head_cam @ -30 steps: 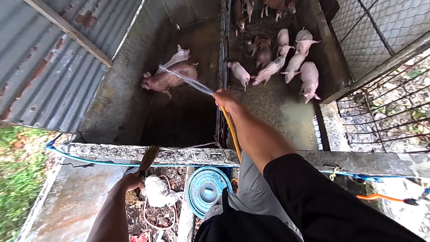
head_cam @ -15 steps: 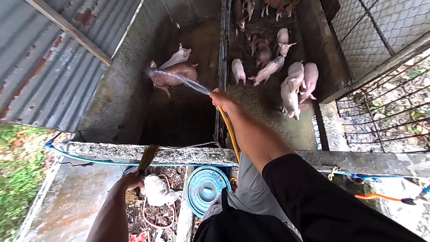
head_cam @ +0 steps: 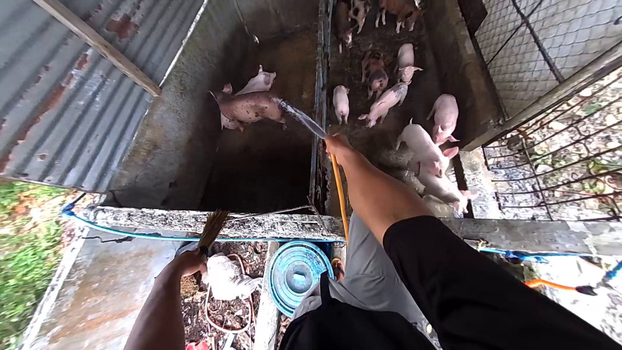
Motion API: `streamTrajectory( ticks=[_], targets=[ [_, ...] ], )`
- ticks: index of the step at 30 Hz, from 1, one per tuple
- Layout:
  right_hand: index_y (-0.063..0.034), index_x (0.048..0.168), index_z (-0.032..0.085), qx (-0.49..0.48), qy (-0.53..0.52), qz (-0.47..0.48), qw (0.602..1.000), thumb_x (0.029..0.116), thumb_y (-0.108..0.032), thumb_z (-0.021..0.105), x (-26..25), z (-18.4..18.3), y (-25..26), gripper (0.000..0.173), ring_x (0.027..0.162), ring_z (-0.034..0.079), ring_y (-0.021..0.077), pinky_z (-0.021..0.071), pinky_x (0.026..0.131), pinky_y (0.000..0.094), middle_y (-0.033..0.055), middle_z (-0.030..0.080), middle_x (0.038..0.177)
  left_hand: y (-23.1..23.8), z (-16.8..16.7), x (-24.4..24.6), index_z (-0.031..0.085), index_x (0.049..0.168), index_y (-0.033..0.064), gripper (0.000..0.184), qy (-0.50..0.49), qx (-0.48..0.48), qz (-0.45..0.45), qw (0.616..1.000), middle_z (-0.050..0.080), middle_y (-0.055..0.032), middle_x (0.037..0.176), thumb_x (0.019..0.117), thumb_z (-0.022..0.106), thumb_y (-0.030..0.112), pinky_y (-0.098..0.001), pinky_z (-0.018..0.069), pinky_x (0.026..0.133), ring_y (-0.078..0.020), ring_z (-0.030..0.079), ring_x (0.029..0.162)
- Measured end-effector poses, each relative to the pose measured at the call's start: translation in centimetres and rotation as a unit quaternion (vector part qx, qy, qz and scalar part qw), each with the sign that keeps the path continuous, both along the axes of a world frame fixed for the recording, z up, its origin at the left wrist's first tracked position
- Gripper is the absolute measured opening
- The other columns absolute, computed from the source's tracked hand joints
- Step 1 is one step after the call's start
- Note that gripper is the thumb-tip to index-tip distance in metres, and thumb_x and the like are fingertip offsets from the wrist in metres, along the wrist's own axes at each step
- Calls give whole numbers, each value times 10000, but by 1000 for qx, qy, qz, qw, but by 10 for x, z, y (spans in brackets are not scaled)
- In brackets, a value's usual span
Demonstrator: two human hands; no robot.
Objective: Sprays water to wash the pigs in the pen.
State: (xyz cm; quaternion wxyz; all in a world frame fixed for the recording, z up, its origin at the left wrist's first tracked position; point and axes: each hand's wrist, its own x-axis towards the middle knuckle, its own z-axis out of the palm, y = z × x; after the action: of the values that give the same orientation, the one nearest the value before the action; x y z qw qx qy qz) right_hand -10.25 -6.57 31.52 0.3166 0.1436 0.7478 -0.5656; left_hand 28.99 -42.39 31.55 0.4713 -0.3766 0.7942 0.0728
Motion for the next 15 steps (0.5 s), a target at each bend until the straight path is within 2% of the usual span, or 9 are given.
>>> streamTrajectory(
  ticks=[7,15],
  targets=[
    [-77,1263,573,-19,17,-7,1000,1058,-259,495,-2,-1,-4,285,610,509,159,468,552,328,62,515,808,-3,-3,4,363,1580,26,879,5,1,1,1000,530,-272,1477,872,808,296,-614,378,1148,-418,482,1408],
    [-62,1236,573,9,4,12,1000,1070,-275,476,0,-7,-4,286,610,503,159,462,555,325,64,513,810,-6,-3,4,350,1590,34,900,10,4,7,1000,535,-264,1478,864,814,292,-605,374,1157,-406,482,1414]
  ],
)
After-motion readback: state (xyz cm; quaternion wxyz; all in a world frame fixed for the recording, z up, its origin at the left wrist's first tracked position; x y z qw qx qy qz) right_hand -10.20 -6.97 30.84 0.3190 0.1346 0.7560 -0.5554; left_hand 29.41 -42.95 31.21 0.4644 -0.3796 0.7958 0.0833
